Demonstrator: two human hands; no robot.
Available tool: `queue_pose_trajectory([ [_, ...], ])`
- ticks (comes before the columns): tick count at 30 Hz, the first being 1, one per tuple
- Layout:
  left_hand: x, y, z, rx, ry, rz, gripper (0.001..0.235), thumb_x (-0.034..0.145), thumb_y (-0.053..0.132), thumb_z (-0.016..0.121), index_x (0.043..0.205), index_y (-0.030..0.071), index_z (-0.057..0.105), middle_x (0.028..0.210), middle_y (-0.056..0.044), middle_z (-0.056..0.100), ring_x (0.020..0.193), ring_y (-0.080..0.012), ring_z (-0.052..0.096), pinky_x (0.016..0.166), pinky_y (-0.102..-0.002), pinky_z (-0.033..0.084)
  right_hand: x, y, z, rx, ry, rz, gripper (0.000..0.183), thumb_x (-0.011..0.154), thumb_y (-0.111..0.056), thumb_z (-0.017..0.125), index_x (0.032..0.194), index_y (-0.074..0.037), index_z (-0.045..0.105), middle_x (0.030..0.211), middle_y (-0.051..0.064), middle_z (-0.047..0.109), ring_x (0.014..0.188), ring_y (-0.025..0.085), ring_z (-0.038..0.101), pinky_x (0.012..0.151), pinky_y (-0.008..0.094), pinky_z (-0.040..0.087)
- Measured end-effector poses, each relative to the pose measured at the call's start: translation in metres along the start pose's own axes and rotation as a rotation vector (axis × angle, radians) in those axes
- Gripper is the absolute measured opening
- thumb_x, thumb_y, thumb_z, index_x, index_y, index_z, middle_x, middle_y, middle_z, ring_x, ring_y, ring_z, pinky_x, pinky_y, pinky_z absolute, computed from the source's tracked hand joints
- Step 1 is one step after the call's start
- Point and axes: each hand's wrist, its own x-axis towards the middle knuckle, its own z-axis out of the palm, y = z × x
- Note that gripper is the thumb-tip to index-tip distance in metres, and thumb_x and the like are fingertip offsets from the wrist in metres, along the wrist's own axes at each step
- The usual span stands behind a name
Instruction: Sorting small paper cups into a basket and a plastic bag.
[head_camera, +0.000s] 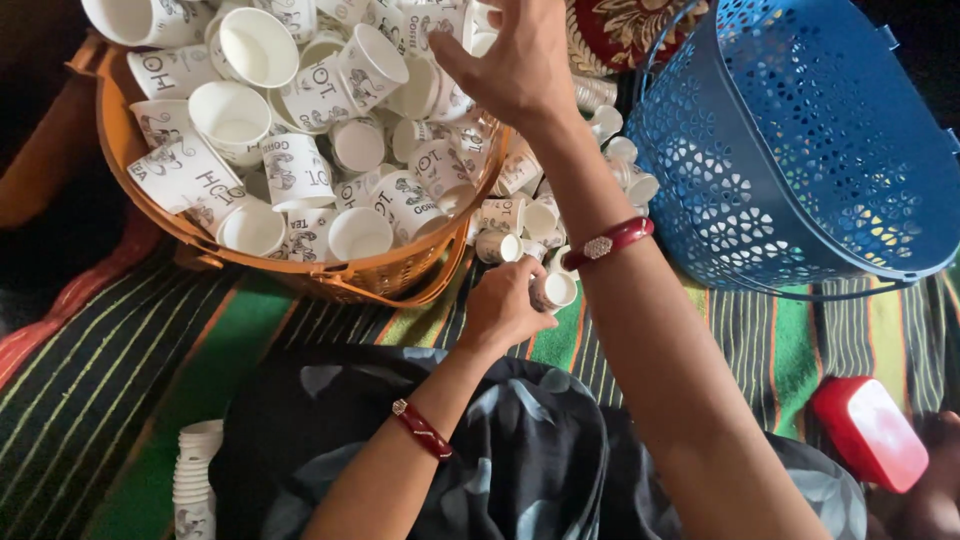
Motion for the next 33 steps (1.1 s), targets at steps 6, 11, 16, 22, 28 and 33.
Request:
queue_pose_trajectory([
  [6,0.002,0.009,-0.010,0.009,-0.078,-0.100,0.059,0.054,0.021,0.096,0.104,0.018,0.066,0.101,-0.010,0.073,0.099,-0.0338,0.071,0.080,-0.047,0.056,0.006,0.017,0.010,-0.157,0.000,-0.143,0.055,0.081,-0.027,0.097,0.116,-0.002,0.063,0.104,0.015,0.067,0.093,0.033,0.067,0.079,0.046,0.057],
  [11,0.004,0.004,-0.004,0.044,-0.084,-0.100,0.060,0.055,0.018,0.096,0.106,0.019,0.066,0.103,-0.010,0.073,0.100,-0.0338,0.070,0.079,-0.047,0.056,0.000,0.011,0.006,-0.113,0.004,-0.182,0.054,0.082,-0.021,0.097,0.120,-0.003,0.064,0.109,0.015,0.068,0.097,0.032,0.068,0.078,0.042,0.059],
  [16,0.002,0.003,-0.003,0.026,-0.049,-0.070,0.060,0.055,0.018,0.095,0.107,0.019,0.065,0.102,-0.010,0.073,0.100,-0.0338,0.070,0.081,-0.046,0.055,-0.008,-0.028,-0.036,0.068,0.043,0.083,0.052,0.086,-0.022,0.096,0.122,-0.002,0.064,0.115,0.011,0.073,0.098,0.019,0.077,0.082,0.030,0.064],
  [22,0.002,-0.006,0.008,0.052,-0.018,-0.011,0.060,0.055,0.018,0.096,0.105,0.018,0.064,0.100,-0.010,0.072,0.098,-0.0353,0.069,0.080,-0.048,0.054,-0.080,-0.038,-0.077,0.555,0.113,0.410,0.045,0.092,-0.014,0.088,0.127,0.000,0.064,0.125,0.010,0.073,0.113,0.019,0.075,0.097,0.033,0.067],
  [28,-0.001,-0.002,0.004,0.011,0.028,0.016,0.060,0.054,0.018,0.096,0.105,0.017,0.064,0.101,-0.008,0.074,0.096,-0.0352,0.070,0.077,-0.048,0.054,-0.148,-0.053,-0.114,0.812,0.165,0.724,0.050,0.087,-0.010,0.082,0.129,0.001,0.058,0.122,0.011,0.070,0.106,0.018,0.070,0.087,0.033,0.061],
  [33,-0.004,-0.001,0.000,-0.030,0.031,0.046,0.059,0.055,0.019,0.095,0.106,0.017,0.066,0.101,-0.007,0.075,0.095,-0.0344,0.071,0.076,-0.047,0.054,-0.201,-0.055,-0.127,0.800,0.147,0.731,0.049,0.087,-0.006,0.083,0.128,0.002,0.057,0.122,0.011,0.068,0.110,0.018,0.069,0.094,0.033,0.060],
])
